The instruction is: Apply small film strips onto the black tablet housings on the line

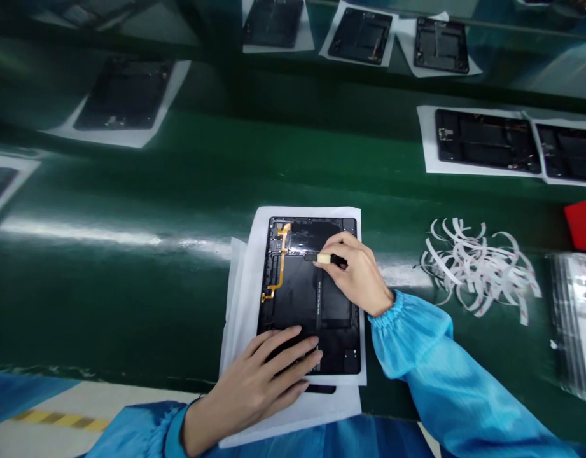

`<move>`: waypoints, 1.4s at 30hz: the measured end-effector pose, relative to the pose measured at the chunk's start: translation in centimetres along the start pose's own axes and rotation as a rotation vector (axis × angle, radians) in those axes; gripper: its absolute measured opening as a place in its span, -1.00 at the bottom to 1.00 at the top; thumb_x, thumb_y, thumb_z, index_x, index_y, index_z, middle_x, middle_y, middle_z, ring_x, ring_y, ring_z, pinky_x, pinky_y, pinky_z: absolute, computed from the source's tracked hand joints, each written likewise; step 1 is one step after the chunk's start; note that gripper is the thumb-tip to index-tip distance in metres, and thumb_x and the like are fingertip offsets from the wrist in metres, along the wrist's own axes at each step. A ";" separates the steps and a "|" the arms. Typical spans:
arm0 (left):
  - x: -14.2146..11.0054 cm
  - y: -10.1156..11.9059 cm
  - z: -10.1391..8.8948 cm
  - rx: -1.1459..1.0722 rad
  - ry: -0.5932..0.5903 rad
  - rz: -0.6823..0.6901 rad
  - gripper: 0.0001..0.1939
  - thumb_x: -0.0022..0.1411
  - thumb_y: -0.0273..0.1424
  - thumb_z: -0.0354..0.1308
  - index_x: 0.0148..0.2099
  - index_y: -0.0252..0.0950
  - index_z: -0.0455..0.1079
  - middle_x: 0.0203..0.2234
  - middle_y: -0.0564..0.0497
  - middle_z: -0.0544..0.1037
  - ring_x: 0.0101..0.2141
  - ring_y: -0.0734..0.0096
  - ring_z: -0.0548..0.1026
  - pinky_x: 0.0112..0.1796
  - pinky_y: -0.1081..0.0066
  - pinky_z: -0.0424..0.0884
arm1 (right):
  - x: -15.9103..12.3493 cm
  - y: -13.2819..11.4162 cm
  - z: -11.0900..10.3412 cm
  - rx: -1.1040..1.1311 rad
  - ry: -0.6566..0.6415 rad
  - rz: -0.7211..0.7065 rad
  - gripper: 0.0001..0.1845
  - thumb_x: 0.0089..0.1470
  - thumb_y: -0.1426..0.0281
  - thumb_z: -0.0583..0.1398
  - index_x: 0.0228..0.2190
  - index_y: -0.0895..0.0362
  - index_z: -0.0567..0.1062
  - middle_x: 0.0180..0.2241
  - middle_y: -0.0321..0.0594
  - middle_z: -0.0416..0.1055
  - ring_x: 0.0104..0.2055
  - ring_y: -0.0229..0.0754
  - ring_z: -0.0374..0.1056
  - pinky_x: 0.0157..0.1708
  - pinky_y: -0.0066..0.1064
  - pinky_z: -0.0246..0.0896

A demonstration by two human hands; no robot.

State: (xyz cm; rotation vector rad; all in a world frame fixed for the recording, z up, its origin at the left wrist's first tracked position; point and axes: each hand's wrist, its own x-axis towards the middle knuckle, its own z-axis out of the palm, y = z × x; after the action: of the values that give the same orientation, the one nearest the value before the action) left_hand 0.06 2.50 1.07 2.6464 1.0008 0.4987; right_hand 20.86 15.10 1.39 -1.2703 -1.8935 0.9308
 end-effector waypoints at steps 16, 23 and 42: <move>-0.2 0.0 0.7 0.000 -0.014 0.000 -0.66 0.31 -0.24 0.14 0.06 -0.27 0.44 0.12 0.10 0.45 0.18 0.22 0.27 0.28 0.25 -0.13 | 0.0 -0.1 0.1 -0.008 -0.003 -0.018 -0.92 0.07 0.55 0.27 -0.37 0.15 0.53 -0.27 -0.22 0.42 -0.28 -0.23 0.38 -0.34 -0.42 0.30; 0.2 0.0 0.6 0.051 -0.072 -0.027 -0.62 0.32 -0.14 0.09 0.00 -0.30 0.45 0.18 0.04 0.39 0.20 0.13 0.22 0.29 0.17 -0.25 | 0.1 0.2 0.3 -0.007 0.015 -0.036 -0.89 0.04 0.58 0.29 -0.38 0.14 0.52 -0.28 -0.22 0.42 -0.30 -0.23 0.38 -0.33 -0.43 0.32; 0.5 -0.2 1.0 0.035 -0.032 -0.077 -0.57 0.30 -0.04 0.07 0.00 -0.26 0.43 0.18 0.05 0.39 0.12 0.21 0.29 0.05 0.24 0.11 | -0.2 0.4 0.0 0.030 0.019 -0.071 -0.82 0.09 0.61 0.20 -0.31 0.12 0.52 -0.21 -0.17 0.41 -0.20 -0.17 0.40 -0.23 -0.36 0.35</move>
State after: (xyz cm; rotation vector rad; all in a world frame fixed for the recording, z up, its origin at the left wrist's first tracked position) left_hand 0.71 2.84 0.17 2.6255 1.1067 0.4246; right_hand 21.12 14.99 1.00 -1.1831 -1.8905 0.9037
